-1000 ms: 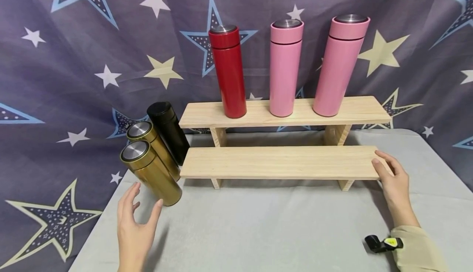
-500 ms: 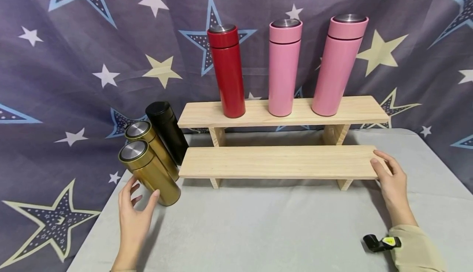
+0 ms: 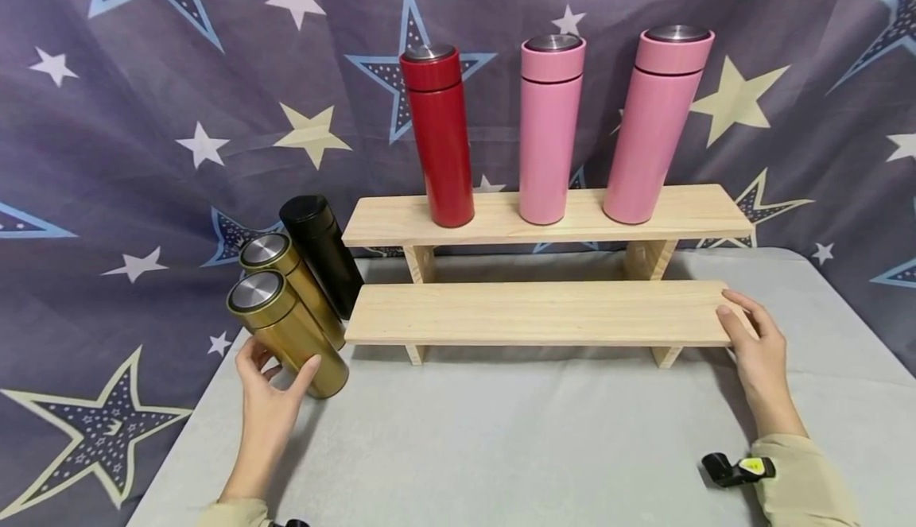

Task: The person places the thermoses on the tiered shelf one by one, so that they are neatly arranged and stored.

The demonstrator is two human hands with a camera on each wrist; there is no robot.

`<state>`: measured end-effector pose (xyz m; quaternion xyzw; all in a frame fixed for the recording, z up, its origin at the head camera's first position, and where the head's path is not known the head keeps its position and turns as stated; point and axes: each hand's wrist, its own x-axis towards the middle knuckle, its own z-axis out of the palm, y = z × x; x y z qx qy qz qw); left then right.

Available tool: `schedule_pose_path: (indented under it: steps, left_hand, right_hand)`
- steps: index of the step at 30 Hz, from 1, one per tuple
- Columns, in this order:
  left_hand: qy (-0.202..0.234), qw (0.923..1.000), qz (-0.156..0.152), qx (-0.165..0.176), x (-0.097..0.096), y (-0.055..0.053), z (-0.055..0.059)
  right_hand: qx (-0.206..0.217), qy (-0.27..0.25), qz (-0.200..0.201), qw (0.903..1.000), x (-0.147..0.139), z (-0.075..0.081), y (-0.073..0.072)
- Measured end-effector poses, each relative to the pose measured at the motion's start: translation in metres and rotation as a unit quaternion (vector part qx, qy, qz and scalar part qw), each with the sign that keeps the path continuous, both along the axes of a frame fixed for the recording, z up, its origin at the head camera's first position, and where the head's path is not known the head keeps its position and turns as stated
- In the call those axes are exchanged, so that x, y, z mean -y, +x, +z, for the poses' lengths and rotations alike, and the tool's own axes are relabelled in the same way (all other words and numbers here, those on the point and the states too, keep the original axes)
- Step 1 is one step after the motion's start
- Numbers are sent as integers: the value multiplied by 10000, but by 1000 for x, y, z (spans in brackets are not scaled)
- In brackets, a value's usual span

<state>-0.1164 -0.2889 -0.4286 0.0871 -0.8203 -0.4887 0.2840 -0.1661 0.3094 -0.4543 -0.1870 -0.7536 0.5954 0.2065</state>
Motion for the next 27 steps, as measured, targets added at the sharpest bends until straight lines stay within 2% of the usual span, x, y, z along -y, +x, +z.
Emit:
schedule_pose_path:
  steps: [9,15,20,22,27]
  left_hand:
    - [238,9997,-18,-51,-1,-11,-4]
    - [394,9992,31,34,-4,-14,-3]
    - [524,9985,77,-130,-5,-15,-1]
    - [589,9980,78,-208,-6,-15,0]
    - [711,9971,87,-255,-17,-6,15]
  right_hand:
    - [94,-65,-38,9999,-1,-1,-3]
    - [57,-103,-23,9999,-2,-1,-3]
    - [20,-110,21,9999,-1,-1,-3]
    - [2,-142,34,9999,-1,-1,-3]
    - [-91,-337,60,9994,-2,-1,-2]
